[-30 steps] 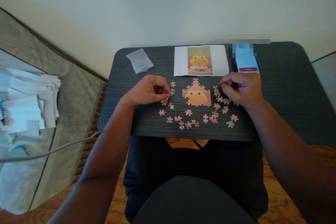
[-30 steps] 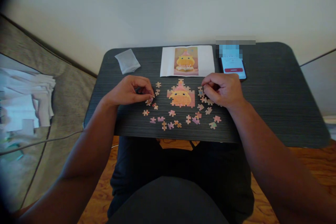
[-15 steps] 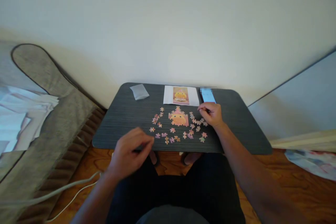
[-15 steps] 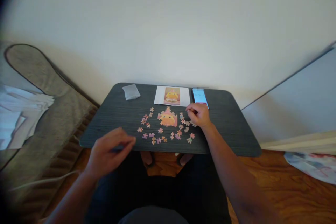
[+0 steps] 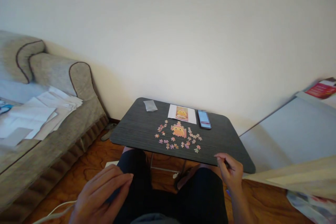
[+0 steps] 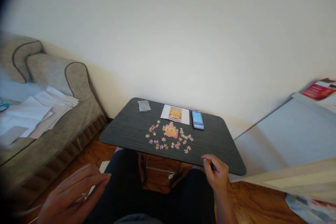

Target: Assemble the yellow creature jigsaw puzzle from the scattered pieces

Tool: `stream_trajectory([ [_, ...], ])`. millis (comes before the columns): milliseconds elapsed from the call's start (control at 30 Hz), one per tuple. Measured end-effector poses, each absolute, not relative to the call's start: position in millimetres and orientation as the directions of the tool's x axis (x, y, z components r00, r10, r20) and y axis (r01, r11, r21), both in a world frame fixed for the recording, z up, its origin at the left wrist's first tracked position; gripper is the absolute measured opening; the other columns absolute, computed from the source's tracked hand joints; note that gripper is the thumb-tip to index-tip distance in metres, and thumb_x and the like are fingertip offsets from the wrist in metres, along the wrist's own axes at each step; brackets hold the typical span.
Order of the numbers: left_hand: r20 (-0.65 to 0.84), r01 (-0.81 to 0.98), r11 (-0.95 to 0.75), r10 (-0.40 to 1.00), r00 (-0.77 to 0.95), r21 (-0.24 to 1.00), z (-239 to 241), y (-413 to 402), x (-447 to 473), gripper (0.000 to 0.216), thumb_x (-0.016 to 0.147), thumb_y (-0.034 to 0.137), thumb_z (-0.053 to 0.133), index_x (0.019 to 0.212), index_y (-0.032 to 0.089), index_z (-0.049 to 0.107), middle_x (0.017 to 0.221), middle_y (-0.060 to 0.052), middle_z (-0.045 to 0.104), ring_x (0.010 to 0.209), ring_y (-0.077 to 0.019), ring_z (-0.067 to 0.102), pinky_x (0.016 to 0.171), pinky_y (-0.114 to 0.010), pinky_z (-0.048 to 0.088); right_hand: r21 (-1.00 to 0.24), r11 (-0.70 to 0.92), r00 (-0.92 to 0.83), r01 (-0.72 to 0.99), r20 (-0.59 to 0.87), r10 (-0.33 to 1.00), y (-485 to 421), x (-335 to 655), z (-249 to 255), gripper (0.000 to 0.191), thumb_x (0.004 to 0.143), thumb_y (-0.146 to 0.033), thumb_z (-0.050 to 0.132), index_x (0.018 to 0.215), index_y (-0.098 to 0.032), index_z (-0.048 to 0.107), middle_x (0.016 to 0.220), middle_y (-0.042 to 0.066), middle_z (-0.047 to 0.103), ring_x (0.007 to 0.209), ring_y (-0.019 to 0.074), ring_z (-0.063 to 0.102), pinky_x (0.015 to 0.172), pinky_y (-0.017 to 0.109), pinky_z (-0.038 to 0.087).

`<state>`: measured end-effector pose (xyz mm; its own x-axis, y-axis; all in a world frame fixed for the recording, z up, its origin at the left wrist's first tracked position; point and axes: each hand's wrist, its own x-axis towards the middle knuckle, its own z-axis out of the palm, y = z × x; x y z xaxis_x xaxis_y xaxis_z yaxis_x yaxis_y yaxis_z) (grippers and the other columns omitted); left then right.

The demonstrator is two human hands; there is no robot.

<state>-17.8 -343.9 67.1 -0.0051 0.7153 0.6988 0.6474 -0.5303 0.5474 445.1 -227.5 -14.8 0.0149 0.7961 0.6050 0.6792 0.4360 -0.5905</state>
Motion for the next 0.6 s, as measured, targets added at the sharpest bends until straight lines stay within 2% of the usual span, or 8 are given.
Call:
stream_trajectory([
  [133,0.6,0.595,-0.485,0.8,0.005,0.641,74.8,-317.2,-9.1,0.025,0.098,0.027,0.07,0.11,0.045,0.082,0.089,-0.003,0.077,0.079,-0.0257,0.076,0.068,-0.044,0.066,-0.634,0.381,0.054,0.673,0.556,0.829,-244.4,437.7,-26.4,0.016,0.094,-0.041,0.067,0.09,-0.038,0.082,0.072,0.002,0.078,0.049,0.0301,0.067,0.047,0.046,0.052],
  [233,0.528,0.608,-0.473,0.843,0.103,0.637,68.3,-263.1,5.2,0.015,0.103,0.03,0.068,0.105,0.035,0.081,0.097,-0.005,0.077,0.088,-0.0253,0.076,0.079,-0.044,0.065,-0.649,0.369,0.041,0.665,0.526,0.85,-226.2,432.5,-25.8,0.02,0.097,-0.04,0.064,0.091,-0.036,0.082,0.075,0.002,0.08,0.06,0.0313,0.073,0.059,0.047,0.059],
  [333,0.454,0.644,-0.486,0.86,0.232,0.591,54.1,-193.3,21.7,0.016,0.103,0.029,0.067,0.106,0.027,0.082,0.096,-0.006,0.076,0.089,-0.0243,0.075,0.083,-0.041,0.062,-0.651,0.372,-0.014,0.661,0.485,0.875,-193.0,425.4,-23.8,0.019,0.098,-0.04,0.065,0.093,-0.033,0.083,0.082,0.003,0.082,0.071,0.0306,0.077,0.066,0.045,0.061],
  [467,0.393,0.636,-0.498,0.865,0.314,0.59,28.4,-113.4,36.3,0.014,0.097,0.025,0.071,0.102,0.021,0.083,0.098,-0.008,0.076,0.089,-0.0236,0.072,0.084,-0.038,0.058,-0.649,0.361,-0.053,0.67,0.443,0.895,-151.8,416.6,-30.3,0.017,0.099,-0.039,0.068,0.103,-0.03,0.083,0.094,0.005,0.084,0.083,0.0283,0.077,0.076,0.043,0.061],
  [600,0.348,0.615,-0.507,0.862,0.369,0.604,3.7,-69.6,33.5,0.015,0.097,0.028,0.07,0.096,0.022,0.084,0.097,-0.007,0.076,0.09,-0.0231,0.071,0.085,-0.037,0.056,-0.652,0.312,-0.019,0.691,0.416,0.909,-134.5,419.7,-44.6,0.016,0.098,-0.036,0.069,0.107,-0.029,0.081,0.091,0.005,0.078,0.077,0.0245,0.072,0.073,0.04,0.058],
])
